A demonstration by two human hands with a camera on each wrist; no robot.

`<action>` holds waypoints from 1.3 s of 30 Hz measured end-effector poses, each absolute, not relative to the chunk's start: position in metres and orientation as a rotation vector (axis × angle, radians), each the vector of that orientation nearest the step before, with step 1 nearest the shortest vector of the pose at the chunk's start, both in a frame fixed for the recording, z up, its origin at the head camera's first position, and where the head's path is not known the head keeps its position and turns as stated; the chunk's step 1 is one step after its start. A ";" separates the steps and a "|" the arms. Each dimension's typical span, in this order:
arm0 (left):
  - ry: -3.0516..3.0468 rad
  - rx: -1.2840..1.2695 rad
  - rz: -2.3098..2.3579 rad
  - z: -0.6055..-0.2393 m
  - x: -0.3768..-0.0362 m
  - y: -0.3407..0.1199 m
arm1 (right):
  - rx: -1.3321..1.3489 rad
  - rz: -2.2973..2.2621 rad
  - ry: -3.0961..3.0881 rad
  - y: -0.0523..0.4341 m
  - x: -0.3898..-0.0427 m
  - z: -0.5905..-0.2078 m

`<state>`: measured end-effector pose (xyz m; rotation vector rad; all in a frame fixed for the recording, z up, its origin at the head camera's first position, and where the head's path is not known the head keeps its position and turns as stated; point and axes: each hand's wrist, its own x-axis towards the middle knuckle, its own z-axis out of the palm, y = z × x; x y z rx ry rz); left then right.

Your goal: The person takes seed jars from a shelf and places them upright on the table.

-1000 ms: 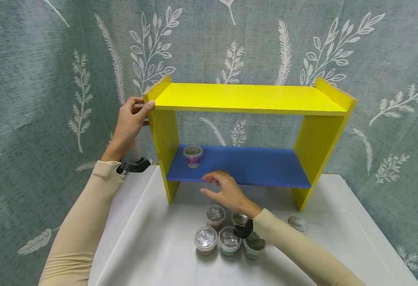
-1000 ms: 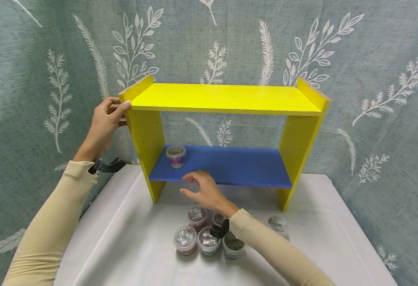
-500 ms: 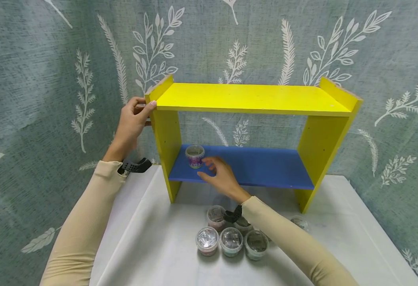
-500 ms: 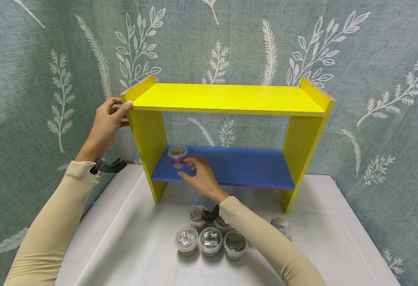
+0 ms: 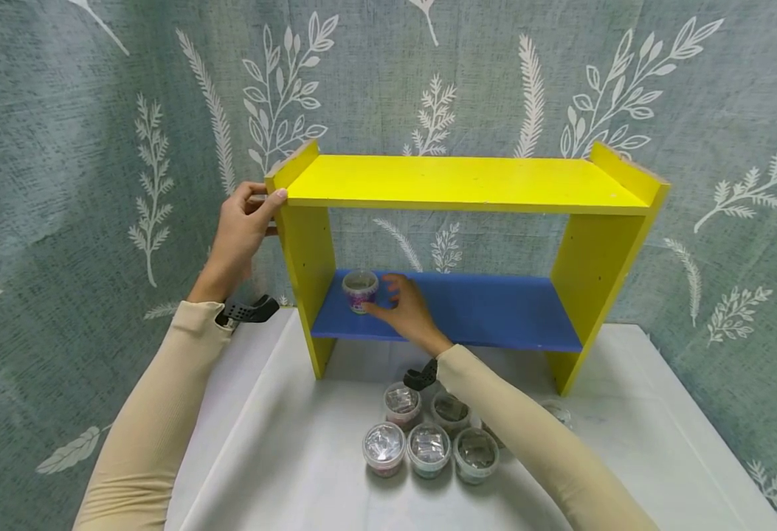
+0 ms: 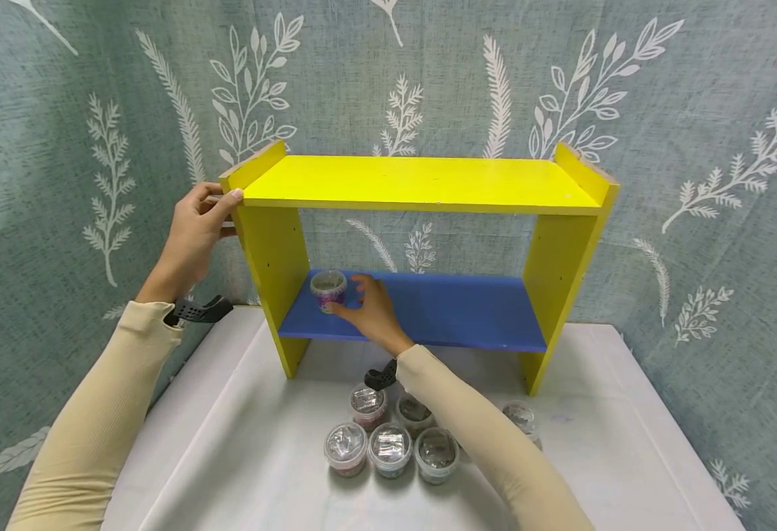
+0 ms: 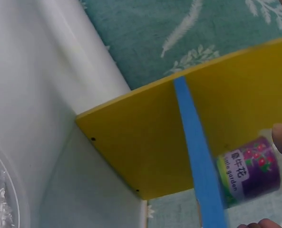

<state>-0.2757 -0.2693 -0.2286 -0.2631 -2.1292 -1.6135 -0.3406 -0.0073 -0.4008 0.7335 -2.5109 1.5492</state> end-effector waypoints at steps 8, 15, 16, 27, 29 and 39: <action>-2.129 -0.282 -1.604 -0.230 -0.277 -0.271 | 0.729 1.579 -2.548 -0.019 -0.350 -0.402; -2.123 -0.267 -1.609 -0.229 -0.276 -0.272 | 0.780 1.711 -2.531 -0.025 -0.353 -0.397; -2.123 -0.267 -1.610 -0.229 -0.277 -0.272 | 0.785 1.732 -2.532 -0.026 -0.354 -0.396; -2.144 -0.264 -1.581 -0.229 -0.276 -0.272 | 0.761 1.836 -2.540 -0.028 -0.358 -0.395; -2.145 -0.263 -1.583 -0.230 -0.276 -0.272 | 0.757 1.833 -2.541 -0.028 -0.357 -0.395; -2.142 -0.268 -1.586 -0.231 -0.279 -0.273 | 0.712 1.889 -2.514 -0.027 -0.359 -0.394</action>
